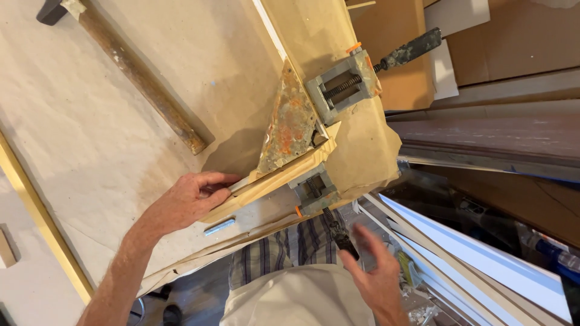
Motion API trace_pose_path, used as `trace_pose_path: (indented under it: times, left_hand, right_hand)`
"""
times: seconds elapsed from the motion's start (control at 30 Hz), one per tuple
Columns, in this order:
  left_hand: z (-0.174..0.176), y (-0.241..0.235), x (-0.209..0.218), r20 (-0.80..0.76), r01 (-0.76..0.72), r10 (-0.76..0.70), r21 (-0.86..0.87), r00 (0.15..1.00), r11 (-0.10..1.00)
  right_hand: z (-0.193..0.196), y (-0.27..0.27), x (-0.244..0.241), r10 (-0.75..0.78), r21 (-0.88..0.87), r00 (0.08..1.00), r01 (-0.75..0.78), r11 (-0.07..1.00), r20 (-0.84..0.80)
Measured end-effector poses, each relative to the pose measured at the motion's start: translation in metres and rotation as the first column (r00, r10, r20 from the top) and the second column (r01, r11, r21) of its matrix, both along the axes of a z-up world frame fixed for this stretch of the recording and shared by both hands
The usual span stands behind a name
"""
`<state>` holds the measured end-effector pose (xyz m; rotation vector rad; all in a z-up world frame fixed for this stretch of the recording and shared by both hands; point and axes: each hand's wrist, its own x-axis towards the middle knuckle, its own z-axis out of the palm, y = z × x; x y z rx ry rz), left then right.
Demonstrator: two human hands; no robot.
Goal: Assembling a wooden frame by applying glue to strips, securing them in a corner clamp, and using a rotary tool and hammer for adjustments.
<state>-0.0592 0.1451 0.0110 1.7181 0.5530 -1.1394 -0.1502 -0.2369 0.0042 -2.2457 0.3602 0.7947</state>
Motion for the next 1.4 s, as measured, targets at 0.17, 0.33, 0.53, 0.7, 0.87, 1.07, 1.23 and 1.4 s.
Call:
trace_pose_path:
  times: [0.17,0.33,0.53,0.7,0.87,1.07,1.23,1.4]
  left_hand:
    - [-0.006,0.001,-0.005,0.033,0.003,-0.003,-0.002,0.999,1.000]
    - [-0.013,0.005,-0.007,0.045,-0.015,0.016,-0.026,0.999,1.000]
    - [-0.020,0.009,-0.013,0.118,-0.047,0.059,-0.103,0.991,0.994]
    - [-0.024,0.009,-0.015,0.150,-0.010,0.025,-0.102,0.988,0.995]
    - [-0.032,0.015,-0.018,0.197,0.025,-0.008,-0.081,0.980,0.996]
    - [-0.026,0.010,-0.017,0.227,0.051,-0.034,-0.067,0.973,0.996]
    - [-0.027,0.002,-0.012,0.249,0.049,-0.029,-0.072,0.968,0.996]
    - [-0.021,-0.004,-0.008,0.274,0.015,0.009,-0.087,0.962,0.996]
  right_hand:
    - [0.016,0.075,0.070,0.294,-0.081,0.772,-0.303,0.949,0.563]
    - [-0.012,0.117,0.096,0.287,-0.100,0.718,-0.292,0.951,0.634]
    - [-0.025,0.118,0.094,0.202,-0.063,0.662,-0.227,0.972,0.721]
    - [-0.023,0.119,0.094,0.182,-0.023,0.660,-0.242,0.970,0.729]
    - [-0.019,0.121,0.098,0.144,0.036,0.668,-0.249,0.968,0.730]
    - [-0.018,0.122,0.099,0.132,0.055,0.666,-0.252,0.966,0.734]
    - [-0.015,0.123,0.100,0.130,0.056,0.670,-0.249,0.967,0.731]
    - [-0.014,0.123,0.100,0.128,0.060,0.673,-0.249,0.967,0.728]
